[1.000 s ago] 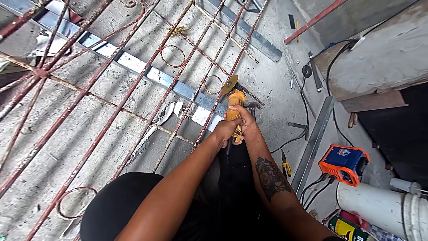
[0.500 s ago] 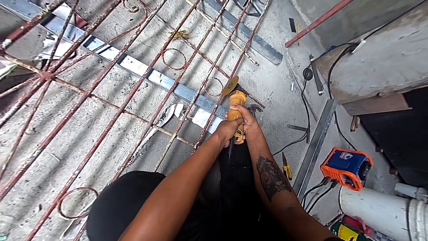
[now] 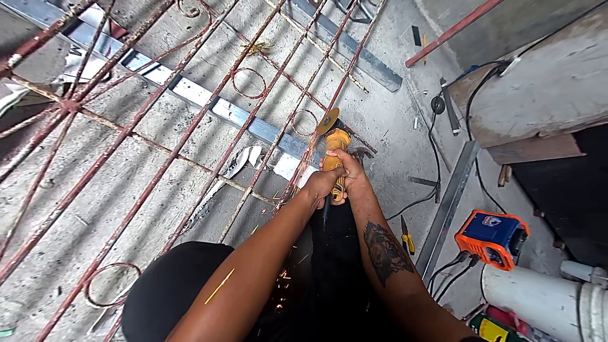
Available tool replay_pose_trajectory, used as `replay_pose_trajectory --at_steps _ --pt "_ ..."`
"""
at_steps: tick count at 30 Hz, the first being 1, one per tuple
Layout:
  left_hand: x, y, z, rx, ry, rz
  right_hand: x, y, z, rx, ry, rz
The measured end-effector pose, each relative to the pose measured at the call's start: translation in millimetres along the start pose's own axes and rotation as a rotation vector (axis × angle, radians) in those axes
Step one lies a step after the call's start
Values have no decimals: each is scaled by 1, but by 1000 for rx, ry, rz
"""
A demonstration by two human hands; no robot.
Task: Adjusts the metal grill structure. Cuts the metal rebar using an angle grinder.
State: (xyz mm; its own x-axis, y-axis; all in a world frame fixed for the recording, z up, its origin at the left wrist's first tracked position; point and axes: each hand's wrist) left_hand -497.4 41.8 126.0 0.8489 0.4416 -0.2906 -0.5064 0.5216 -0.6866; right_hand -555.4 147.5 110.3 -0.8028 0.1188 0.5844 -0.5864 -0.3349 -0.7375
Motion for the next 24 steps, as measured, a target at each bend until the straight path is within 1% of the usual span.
replay_pose_trajectory --at_steps 5,12,17,24 --pt "6 -6 -2 1 9 -6 -6 -5 3 10 22 -4" --pt "10 -11 -4 -6 7 -23 -12 -9 6 -24 11 3" --pt "14 -15 -5 -3 7 -20 -17 -12 8 8 20 -5" --pt "17 -23 -4 -18 3 -30 -21 -14 10 -19 58 15"
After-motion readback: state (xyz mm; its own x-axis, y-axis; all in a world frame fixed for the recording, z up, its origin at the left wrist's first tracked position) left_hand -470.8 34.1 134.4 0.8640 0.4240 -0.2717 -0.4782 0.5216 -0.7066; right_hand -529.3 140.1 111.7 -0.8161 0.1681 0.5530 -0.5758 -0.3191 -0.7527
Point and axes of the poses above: each hand's wrist, its own y-axis towards the middle knuckle, its own z-axis out of the palm, x = y × z, and after that the axes turned 12 degrees about x, right-handed
